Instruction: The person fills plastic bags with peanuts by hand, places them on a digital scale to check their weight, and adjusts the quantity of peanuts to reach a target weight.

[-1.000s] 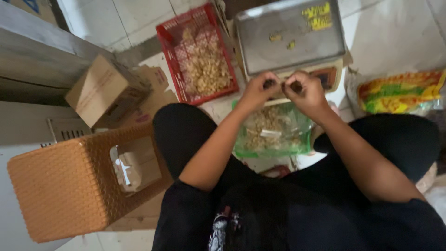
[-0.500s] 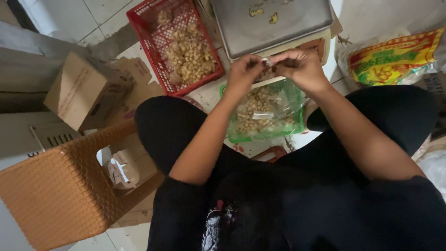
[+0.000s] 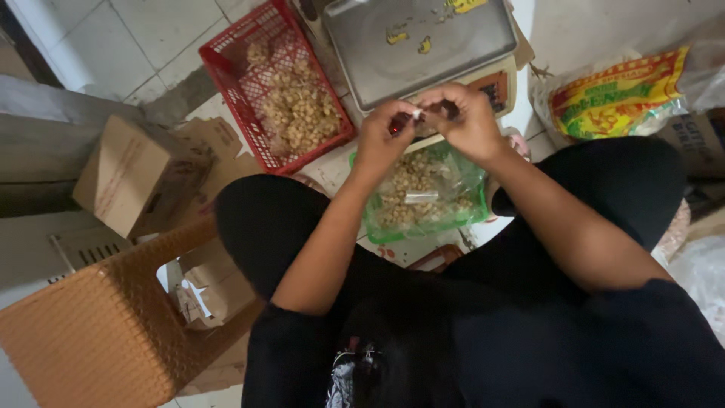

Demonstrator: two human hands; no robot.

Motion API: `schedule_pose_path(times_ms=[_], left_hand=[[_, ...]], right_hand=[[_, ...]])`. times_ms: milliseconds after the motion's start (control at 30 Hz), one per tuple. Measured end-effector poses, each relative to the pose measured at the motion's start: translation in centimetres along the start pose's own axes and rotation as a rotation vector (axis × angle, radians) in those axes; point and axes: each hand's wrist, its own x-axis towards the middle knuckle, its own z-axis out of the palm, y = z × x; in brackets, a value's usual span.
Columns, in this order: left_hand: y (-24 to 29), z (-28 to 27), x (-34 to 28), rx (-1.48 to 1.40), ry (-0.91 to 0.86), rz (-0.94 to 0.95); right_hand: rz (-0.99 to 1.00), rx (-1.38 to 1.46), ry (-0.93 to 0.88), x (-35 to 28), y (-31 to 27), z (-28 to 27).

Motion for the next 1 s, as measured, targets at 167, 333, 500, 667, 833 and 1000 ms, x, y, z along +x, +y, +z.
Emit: schedule_pose_path(times_ms=[167, 333, 500, 667, 833, 1000], left_hand=[[0.6, 0.3, -0.3, 0.088, 0.094, 0.096], [0.6, 1.0, -0.1, 0.085, 0.202, 0.122], [1.4, 1.2, 0.3, 0.145, 0.217, 0.203], [2.5, 0.5, 0.2, 0.074, 0.17, 0.131], [3.1, 0.3, 0.6, 0.106, 0.123, 0.017], [3.4, 0.3, 0.4, 0.22, 0.103, 0.239]], right_hand=[[-0.14, -0.141, 0.009, 0.3, 0.4, -0.2], [-0.163, -0.198, 0.117, 0.2, 0.0, 0.8], [-0.238, -0.488, 0.201, 0.3, -1.7, 1.5], [-0.208, -0.315, 0.123, 0.5, -2.2, 0.8], [-0.152, -0.176, 0.06, 0.7, -1.9, 0.3], [-0.21, -0.37, 0.116, 0.4, -2.0, 0.7]])
